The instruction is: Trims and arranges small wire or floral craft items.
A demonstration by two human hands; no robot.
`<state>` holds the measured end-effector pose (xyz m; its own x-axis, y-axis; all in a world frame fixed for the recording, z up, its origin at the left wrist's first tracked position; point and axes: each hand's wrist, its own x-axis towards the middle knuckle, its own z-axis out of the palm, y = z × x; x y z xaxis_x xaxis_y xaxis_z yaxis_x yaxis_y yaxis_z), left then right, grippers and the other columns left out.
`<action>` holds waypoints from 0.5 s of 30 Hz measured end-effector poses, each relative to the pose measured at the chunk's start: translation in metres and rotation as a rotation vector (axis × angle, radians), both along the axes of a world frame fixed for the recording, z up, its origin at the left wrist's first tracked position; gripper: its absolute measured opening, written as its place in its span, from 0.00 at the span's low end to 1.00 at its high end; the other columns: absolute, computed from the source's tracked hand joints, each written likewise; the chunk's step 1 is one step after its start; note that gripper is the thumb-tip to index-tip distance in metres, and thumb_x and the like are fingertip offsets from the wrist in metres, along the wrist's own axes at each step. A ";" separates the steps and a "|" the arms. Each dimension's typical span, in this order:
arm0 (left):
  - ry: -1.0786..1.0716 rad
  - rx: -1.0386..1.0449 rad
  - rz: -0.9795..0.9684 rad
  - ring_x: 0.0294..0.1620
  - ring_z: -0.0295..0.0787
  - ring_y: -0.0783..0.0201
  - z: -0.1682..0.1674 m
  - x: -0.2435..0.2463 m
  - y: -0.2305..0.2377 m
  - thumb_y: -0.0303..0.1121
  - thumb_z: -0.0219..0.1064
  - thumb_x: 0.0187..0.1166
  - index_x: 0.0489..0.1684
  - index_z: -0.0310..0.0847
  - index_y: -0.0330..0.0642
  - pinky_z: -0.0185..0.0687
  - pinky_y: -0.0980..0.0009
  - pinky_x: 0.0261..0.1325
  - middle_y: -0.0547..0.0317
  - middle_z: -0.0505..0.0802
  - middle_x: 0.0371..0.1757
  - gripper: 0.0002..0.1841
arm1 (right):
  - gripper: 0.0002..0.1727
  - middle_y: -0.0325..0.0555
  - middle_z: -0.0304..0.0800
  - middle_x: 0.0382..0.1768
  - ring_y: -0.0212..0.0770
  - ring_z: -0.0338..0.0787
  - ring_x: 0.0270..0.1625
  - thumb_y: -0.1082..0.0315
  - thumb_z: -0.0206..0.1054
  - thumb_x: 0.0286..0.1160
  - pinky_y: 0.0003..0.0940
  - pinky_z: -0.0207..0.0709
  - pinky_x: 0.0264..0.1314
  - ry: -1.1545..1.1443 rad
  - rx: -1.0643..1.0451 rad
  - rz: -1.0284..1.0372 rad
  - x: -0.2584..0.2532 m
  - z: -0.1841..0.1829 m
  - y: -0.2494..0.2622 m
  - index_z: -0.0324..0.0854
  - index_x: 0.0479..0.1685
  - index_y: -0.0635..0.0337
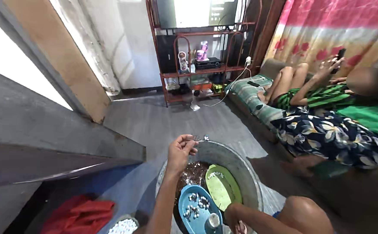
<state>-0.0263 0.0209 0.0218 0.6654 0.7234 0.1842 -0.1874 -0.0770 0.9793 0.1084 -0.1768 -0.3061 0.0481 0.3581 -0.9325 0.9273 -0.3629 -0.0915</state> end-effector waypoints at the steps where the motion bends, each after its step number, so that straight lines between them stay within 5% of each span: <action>1: -0.005 0.000 0.007 0.31 0.96 0.54 -0.001 0.001 0.000 0.20 0.66 0.81 0.67 0.76 0.30 0.95 0.63 0.37 0.43 0.96 0.40 0.17 | 0.26 0.64 0.93 0.48 0.65 0.92 0.52 0.49 0.75 0.71 0.74 0.78 0.58 0.030 0.000 0.004 0.003 0.005 0.004 0.89 0.49 0.68; 3: -0.008 -0.003 0.038 0.30 0.96 0.53 -0.002 0.003 -0.001 0.19 0.66 0.81 0.78 0.70 0.33 0.95 0.62 0.36 0.43 0.96 0.37 0.25 | 0.27 0.63 0.94 0.44 0.64 0.92 0.48 0.47 0.78 0.67 0.73 0.79 0.54 0.121 0.135 -0.060 0.017 0.026 0.016 0.90 0.47 0.65; 5: 0.001 -0.012 0.058 0.30 0.96 0.52 -0.004 0.007 -0.002 0.18 0.66 0.81 0.83 0.64 0.35 0.95 0.61 0.35 0.43 0.96 0.36 0.30 | 0.23 0.65 0.93 0.47 0.65 0.93 0.50 0.56 0.77 0.73 0.71 0.82 0.59 0.330 0.453 -0.308 0.035 0.063 0.040 0.89 0.55 0.68; 7: 0.009 -0.036 0.068 0.29 0.96 0.51 -0.008 0.012 -0.008 0.18 0.65 0.81 0.85 0.61 0.36 0.95 0.61 0.34 0.43 0.96 0.36 0.31 | 0.20 0.58 0.93 0.51 0.53 0.93 0.49 0.61 0.69 0.82 0.56 0.87 0.57 0.663 0.765 -0.690 0.045 0.125 0.064 0.84 0.62 0.68; 11: -0.034 -0.039 0.104 0.28 0.96 0.52 -0.018 0.028 -0.025 0.18 0.64 0.82 0.79 0.63 0.31 0.95 0.61 0.32 0.43 0.96 0.36 0.26 | 0.21 0.48 0.92 0.56 0.41 0.92 0.51 0.56 0.60 0.90 0.40 0.87 0.56 1.211 1.022 -1.158 0.043 0.248 0.087 0.80 0.71 0.59; 15: -0.039 0.103 0.257 0.25 0.95 0.58 -0.023 0.043 -0.051 0.21 0.67 0.81 0.70 0.73 0.30 0.95 0.63 0.28 0.50 0.97 0.35 0.20 | 0.15 0.53 0.92 0.51 0.44 0.92 0.49 0.65 0.60 0.89 0.43 0.88 0.55 1.327 1.177 -1.330 0.034 0.280 0.077 0.84 0.63 0.65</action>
